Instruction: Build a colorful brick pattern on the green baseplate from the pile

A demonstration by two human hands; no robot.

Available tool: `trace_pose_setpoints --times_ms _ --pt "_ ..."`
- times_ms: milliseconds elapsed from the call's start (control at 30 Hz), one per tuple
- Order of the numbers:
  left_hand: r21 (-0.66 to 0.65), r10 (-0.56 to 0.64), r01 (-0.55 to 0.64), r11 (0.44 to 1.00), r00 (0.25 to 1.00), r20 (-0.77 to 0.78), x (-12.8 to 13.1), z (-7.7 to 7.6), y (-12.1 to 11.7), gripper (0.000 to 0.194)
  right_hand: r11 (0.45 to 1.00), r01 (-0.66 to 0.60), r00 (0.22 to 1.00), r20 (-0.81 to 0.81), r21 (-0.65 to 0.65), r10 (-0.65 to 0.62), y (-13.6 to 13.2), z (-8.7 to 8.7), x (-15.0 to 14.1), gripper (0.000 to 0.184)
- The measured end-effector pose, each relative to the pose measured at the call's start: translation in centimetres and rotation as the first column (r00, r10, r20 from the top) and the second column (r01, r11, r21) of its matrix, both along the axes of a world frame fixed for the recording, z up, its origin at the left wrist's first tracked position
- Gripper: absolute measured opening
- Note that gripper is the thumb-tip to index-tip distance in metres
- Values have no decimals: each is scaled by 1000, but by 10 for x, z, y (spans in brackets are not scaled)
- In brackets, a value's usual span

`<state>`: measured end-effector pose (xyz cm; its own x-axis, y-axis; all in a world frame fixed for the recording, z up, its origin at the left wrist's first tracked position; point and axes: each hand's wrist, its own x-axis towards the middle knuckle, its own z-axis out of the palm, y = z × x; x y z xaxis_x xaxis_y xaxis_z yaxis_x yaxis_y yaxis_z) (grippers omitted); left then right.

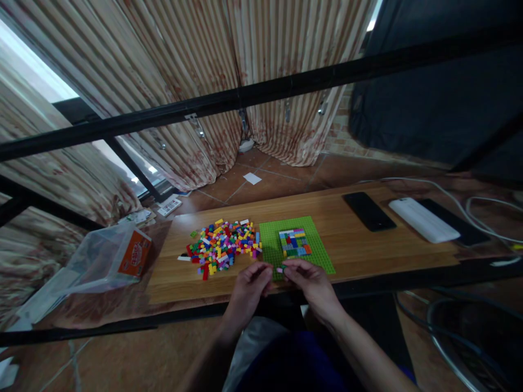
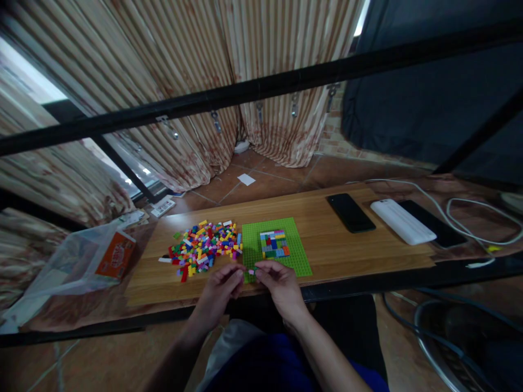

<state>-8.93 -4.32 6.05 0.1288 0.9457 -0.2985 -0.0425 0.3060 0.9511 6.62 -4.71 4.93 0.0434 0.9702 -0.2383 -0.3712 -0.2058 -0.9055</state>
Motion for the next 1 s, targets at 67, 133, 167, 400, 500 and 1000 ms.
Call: trace_pose_setpoints --times_ms 67,133,167,400,500,1000 --pt "10 -31 31 999 1000 3 9 4 -2 31 999 -15 1000 22 31 15 -2 -2 -3 29" --pt "18 -27 27 999 1000 0 13 4 -3 28 998 -28 999 35 52 26 -3 -4 -5 28" --pt "17 -22 22 1000 1000 9 13 4 -4 28 998 -36 999 32 56 34 -4 -5 -6 28" --pt "-183 118 -57 982 931 346 3 -2 -3 29 997 -75 991 -111 -6 74 -9 -3 -3 38" --pt "-55 146 -139 989 980 136 -12 -16 8 24 998 -60 998 -18 -17 60 -7 -6 8 42" --pt "585 405 252 771 515 -755 -50 -69 44 19 961 35 688 691 273 -221 46 -24 57 22"
